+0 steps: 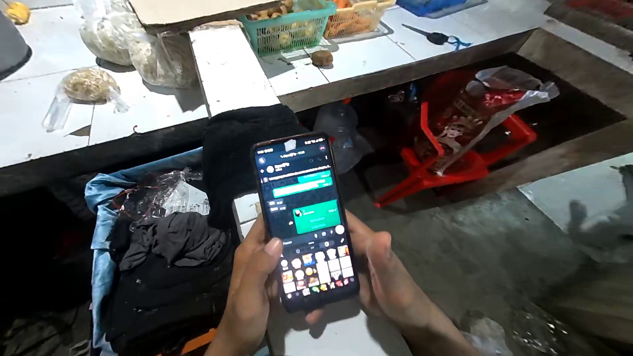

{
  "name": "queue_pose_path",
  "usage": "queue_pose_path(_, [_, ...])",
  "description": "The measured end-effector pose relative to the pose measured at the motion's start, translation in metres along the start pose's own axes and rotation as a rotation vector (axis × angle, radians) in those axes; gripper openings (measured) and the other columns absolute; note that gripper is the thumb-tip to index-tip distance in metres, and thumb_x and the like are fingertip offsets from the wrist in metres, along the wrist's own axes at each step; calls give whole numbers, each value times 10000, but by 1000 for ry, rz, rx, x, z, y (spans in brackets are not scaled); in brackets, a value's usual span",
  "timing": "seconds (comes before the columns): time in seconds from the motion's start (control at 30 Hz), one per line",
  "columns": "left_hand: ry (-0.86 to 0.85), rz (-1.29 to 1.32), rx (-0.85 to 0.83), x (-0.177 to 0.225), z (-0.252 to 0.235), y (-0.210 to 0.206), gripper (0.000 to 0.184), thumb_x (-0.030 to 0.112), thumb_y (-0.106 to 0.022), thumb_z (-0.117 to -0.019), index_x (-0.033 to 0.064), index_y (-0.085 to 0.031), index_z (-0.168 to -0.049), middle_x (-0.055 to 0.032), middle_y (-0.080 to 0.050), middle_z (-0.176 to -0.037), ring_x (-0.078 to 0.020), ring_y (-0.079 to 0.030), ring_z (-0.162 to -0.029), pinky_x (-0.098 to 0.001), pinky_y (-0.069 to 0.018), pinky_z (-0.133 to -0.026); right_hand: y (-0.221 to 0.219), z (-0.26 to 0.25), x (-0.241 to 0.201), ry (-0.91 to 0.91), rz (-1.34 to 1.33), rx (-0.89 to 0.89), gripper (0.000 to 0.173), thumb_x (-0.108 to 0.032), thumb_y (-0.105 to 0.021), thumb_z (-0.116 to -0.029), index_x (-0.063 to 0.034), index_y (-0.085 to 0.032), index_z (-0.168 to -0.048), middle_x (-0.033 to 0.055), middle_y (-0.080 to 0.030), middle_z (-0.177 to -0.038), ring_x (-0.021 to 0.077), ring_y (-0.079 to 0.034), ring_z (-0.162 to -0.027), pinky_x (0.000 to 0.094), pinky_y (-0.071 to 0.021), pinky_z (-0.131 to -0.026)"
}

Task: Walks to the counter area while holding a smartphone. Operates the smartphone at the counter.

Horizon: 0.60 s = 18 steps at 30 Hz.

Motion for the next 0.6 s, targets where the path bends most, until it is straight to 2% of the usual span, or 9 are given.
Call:
queue_pose_path(0.1, [-43, 14, -71, 3, -1, -5, 451, 372, -570, -1025, 188, -547, -1436, -36, -695, -1240, -117, -691, -1087, -310, -592, -924, 0, 2, 1, -5, 0, 21, 575, -579, -464, -1022, -191, -471, -1447, 82, -677, -1242, 206, -730, -1063, 384, -672, -699])
queue_pose_path(0.27, [-108, -56, -105, 6, -1, -9, 457, 152, -631, -947, 211, -591, -1398, -4, -713, -1202, -84, -702, -1049, -275, -598, -899, 4, 5, -1, 10, 19, 60, 592, -609, -464, -1007, -191, -490, -1425, 62, -685, -1228, 189, -734, -1049, 379, -671, -688])
queue_pose_path(0.4, [-118, -78, -82, 6, 0, -9, 471, 147, -638, -941, 216, -587, -1403, 15, -717, -1195, -68, -701, -1047, -266, -596, -901, 6, 5, 2, -9, -20, 65, 652, -636, -494, -979, -197, -474, -1460, 69, -689, -1245, 201, -733, -1058, 382, -670, -699])
queue_pose_path(0.6, [-139, -99, -58, 9, 1, -9, 474, 175, -678, -952, 172, -559, -1411, -1, -719, -1192, -89, -714, -1026, -269, -610, -880, 3, 2, 1, 28, 6, 38, 625, -608, -469, -1004, -182, -470, -1461, 48, -685, -1255, 172, -720, -1079, 356, -664, -734])
Point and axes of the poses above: each hand's wrist, its own z-axis away from the middle knuckle, its own y-axis out of the back of the hand, x = y × z, the point moved 10 cm from there along -z, towards the middle knuckle
